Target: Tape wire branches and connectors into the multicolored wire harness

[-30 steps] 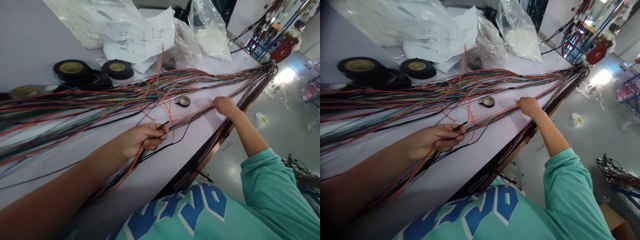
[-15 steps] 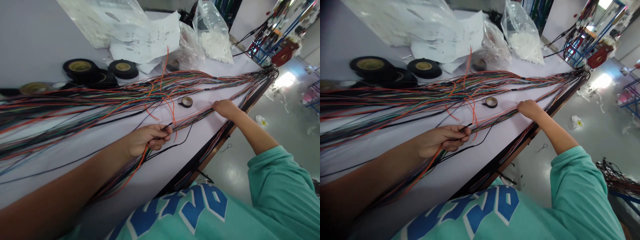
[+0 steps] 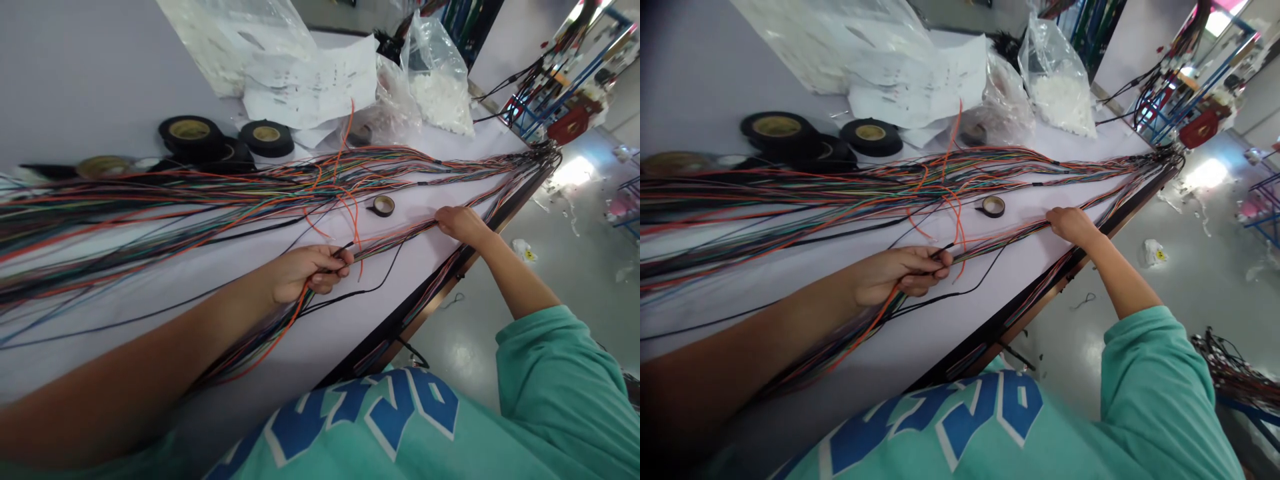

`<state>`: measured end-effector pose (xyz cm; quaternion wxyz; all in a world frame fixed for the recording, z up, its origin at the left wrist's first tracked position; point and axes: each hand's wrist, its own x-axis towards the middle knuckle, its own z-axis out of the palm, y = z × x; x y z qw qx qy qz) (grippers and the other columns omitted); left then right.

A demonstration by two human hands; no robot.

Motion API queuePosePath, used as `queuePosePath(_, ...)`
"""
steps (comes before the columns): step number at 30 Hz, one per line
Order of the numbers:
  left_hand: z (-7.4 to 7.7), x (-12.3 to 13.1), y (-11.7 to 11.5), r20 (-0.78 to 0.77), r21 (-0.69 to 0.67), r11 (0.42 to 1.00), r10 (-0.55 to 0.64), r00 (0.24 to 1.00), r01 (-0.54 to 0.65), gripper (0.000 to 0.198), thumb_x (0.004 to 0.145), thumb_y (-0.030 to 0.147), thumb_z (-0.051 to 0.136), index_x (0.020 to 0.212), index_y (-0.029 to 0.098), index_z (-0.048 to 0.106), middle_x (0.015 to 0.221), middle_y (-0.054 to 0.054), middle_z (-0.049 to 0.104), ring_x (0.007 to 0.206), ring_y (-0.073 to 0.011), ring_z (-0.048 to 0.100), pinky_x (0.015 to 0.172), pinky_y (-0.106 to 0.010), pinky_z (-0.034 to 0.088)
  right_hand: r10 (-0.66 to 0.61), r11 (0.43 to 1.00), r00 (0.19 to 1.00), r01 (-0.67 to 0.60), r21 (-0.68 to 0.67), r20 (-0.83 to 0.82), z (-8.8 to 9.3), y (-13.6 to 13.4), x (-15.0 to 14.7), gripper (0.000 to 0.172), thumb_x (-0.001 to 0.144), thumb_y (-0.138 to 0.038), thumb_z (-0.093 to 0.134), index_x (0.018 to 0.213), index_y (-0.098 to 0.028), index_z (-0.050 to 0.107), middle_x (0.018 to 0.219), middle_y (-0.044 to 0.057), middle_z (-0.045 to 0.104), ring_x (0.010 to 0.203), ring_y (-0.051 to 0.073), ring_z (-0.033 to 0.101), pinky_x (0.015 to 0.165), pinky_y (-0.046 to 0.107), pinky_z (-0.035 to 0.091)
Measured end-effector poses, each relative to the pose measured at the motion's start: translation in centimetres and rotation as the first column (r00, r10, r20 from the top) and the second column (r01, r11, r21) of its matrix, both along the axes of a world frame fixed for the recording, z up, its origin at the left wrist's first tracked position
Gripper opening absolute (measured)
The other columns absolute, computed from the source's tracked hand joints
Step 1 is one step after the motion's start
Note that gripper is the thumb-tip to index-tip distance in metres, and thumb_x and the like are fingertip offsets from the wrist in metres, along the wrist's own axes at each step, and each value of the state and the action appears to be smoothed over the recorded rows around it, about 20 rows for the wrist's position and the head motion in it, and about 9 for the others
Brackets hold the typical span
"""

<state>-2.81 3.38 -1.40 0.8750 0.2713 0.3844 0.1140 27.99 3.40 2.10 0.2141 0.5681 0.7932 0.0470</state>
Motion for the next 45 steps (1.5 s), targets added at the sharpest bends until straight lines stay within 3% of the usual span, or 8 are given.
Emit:
queuePosePath(6,0.3,0.1,0.5,-0.028,0.001,0.999,0.053,0.998,-0.053,0.022,0.068,-0.005,0.043,0.061,0.01,0.057,0.051,-0.002,0.053,0.026,0.0007,0.027,0.026,-0.009,0.021,0.081,0.995,0.894,-0.047,0.086,-0.441,-0.8,0.1,2.6,0.022,0.066,-0.01,0.043,0.079,-0.016,0.059,0.095,0.01,0.06,0.087,0.019,0.054,0.075,0.03,0.041)
queuePosePath(13,0.4,0.2,1.4,-0.026,0.015,0.999,0.039,0.999,-0.039,0.021,0.068,-0.005,0.044,0.06,0.01,0.057,0.05,-0.001,0.051,0.027,0.0015,0.026,0.026,-0.008,0.02,-0.028,0.966,0.982,0.074,0.247,-0.186,-1.0,-2.6,-1.7,0.02,0.07,-0.021,0.049,0.081,-0.019,0.067,0.105,0.01,0.059,0.096,0.026,0.046,0.078,0.037,0.03)
queuePosePath(21,1.6,0.4,1.1,-0.143,0.166,0.986,0.031,0.989,-0.007,0.015,0.067,-0.002,0.05,0.063,0.01,0.058,0.051,-0.002,0.054,0.03,-0.0015,0.036,0.029,-0.011,0.022,-0.041,0.982,0.906,0.115,0.151,-0.422,-1.5,-4.6,-7.2,0.02,0.075,-0.02,0.047,0.079,-0.018,0.067,0.076,0.006,0.065,0.078,0.02,0.052,0.074,0.031,0.031)
queuePosePath(30,2.6,1.2,-0.7,-0.243,0.474,0.88,0.163,0.956,-0.03,0.013,0.07,0.003,0.051,0.063,0.011,0.058,0.056,0.001,0.052,0.042,-0.003,0.042,0.041,-0.014,0.03,-0.054,0.997,0.896,0.07,0.019,-0.441,-0.9,-5.7,-9.9,0.036,0.085,-0.021,0.044,0.117,-0.019,0.061,0.086,0.009,0.07,0.083,0.021,0.06,0.073,0.031,0.034)
queuePosePath(33,2.7,1.4,-1.1,-0.218,0.484,0.874,0.15,0.964,-0.027,0.011,0.072,0.005,0.051,0.067,0.013,0.057,0.055,0.003,0.05,0.045,-0.0051,0.047,0.045,-0.016,0.036,-0.073,0.997,0.894,0.072,-0.017,-0.442,-0.8,-5.9,-11.0,0.037,0.087,-0.02,0.042,0.12,-0.018,0.058,0.099,0.01,0.069,0.089,0.021,0.061,0.075,0.03,0.036)
queuePosePath(37,2.9,1.5,-1.2,-0.22,0.439,0.898,0.117,0.968,-0.008,0.01,0.076,0.009,0.05,0.082,0.017,0.054,0.048,0.006,0.046,0.035,-0.0073,0.044,0.036,-0.017,0.03,-0.104,0.994,0.905,0.086,-0.063,-0.413,-0.7,-6.0,-12.0,0.039,0.09,-0.026,0.041,0.127,-0.021,0.053,0.104,0.01,0.069,0.092,0.021,0.063,0.073,0.029,0.038)
queuePosePath(41,2.7,1.5,-1.1,-0.229,0.445,0.895,0.117,0.966,-0.003,0.012,0.077,0.006,0.049,0.08,0.016,0.054,0.046,0.006,0.046,0.034,-0.0066,0.045,0.035,-0.015,0.031,-0.142,0.99,0.927,0.127,-0.067,-0.348,-0.7,-6.0,-12.2,0.033,0.09,-0.032,0.039,0.114,-0.025,0.061,0.086,0.006,0.072,0.077,0.02,0.064,0.063,0.028,0.035)
queuePosePath(45,2.2,1.8,-1.3,-0.197,0.452,0.892,0.126,0.972,-0.024,0.014,0.074,0.001,0.051,0.077,0.015,0.052,0.048,0.007,0.047,0.035,-0.0056,0.047,0.04,-0.017,0.041,-0.072,0.997,0.916,0.053,-0.059,-0.394,-0.6,-6.1,-12.4,0.025,0.086,-0.025,0.043,0.087,-0.02,0.067,0.087,0.008,0.07,0.08,0.019,0.062,0.064,0.026,0.034)
